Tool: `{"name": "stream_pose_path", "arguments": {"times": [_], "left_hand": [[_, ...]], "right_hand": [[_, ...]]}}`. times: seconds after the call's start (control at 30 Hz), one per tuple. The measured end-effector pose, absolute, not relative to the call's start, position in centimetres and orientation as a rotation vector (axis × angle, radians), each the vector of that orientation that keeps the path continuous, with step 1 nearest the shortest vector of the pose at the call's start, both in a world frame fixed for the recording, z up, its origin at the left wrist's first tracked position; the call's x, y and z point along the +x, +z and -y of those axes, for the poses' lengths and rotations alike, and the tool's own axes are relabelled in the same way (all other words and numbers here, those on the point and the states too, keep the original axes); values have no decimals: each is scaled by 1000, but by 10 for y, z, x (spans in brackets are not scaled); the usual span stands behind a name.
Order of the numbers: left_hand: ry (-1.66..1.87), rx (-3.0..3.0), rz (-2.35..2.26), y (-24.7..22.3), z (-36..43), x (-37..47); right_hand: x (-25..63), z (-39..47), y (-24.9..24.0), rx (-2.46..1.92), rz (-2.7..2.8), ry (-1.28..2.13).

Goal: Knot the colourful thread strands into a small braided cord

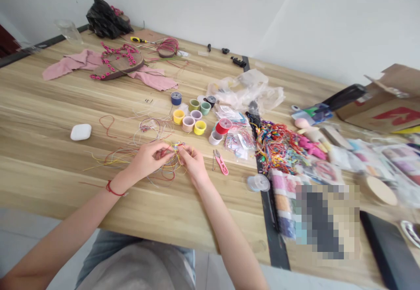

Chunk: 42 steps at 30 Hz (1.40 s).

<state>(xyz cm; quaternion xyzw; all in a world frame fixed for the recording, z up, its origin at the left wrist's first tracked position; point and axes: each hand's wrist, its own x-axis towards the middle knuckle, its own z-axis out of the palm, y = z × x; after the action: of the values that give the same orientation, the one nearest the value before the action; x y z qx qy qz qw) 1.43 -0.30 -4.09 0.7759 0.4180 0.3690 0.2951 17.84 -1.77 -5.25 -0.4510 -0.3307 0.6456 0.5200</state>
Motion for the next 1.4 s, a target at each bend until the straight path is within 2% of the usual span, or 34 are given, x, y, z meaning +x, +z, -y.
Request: {"name": "stream_pose_path", "arguments": {"times": [0.67,1.4], "left_hand": [[1075,2458,-1095,-47,1,10],[1219,2427,-1170,-50,3,14]], "right_hand": [[173,18,-54,-1079,740,1536],[168,20,-58,-1038,692,1505]]}}
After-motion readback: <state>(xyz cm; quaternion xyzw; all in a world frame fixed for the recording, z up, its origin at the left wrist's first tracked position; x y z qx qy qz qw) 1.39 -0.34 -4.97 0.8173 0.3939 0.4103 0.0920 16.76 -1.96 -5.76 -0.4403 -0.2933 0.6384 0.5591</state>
